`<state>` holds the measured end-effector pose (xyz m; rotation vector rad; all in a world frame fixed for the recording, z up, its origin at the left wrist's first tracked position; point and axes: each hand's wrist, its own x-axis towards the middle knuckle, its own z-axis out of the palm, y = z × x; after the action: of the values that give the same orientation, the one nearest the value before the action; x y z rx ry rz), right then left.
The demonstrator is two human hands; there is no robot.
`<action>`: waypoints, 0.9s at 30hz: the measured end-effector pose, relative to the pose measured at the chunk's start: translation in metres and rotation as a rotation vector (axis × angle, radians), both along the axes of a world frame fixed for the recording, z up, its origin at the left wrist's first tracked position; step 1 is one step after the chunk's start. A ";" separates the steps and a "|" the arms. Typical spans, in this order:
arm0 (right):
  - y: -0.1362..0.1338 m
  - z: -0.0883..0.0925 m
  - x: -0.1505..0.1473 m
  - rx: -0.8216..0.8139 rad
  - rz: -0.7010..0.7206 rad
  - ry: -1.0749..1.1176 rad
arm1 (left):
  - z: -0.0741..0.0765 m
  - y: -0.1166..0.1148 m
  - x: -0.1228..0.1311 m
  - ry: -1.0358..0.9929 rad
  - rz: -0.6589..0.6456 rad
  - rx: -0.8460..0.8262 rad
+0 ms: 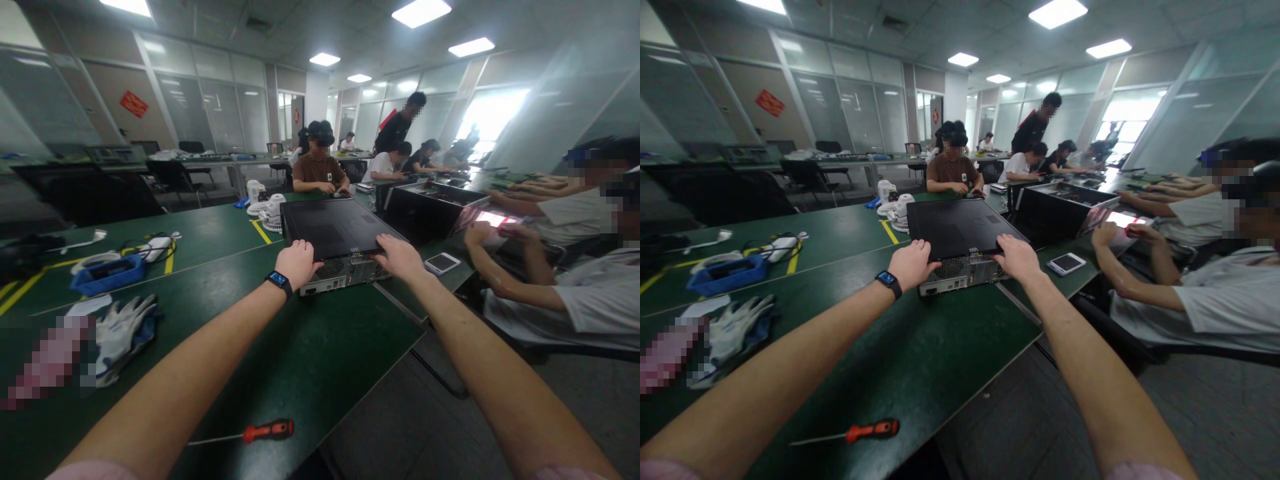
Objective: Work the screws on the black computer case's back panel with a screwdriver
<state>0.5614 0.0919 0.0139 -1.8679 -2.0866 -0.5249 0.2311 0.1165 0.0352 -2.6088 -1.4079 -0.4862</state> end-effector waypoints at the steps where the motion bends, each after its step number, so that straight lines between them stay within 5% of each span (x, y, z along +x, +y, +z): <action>1: -0.002 -0.001 -0.001 0.012 -0.006 -0.001 | 0.000 -0.001 0.000 -0.001 0.004 -0.002; 27: -0.013 -0.011 -0.013 0.139 -0.035 0.029 | -0.005 -0.007 0.003 -0.066 0.027 0.006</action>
<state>0.5484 0.0789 0.0026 -1.8247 -1.9496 -0.6308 0.2338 0.1098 0.0305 -2.5876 -1.4575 -0.5766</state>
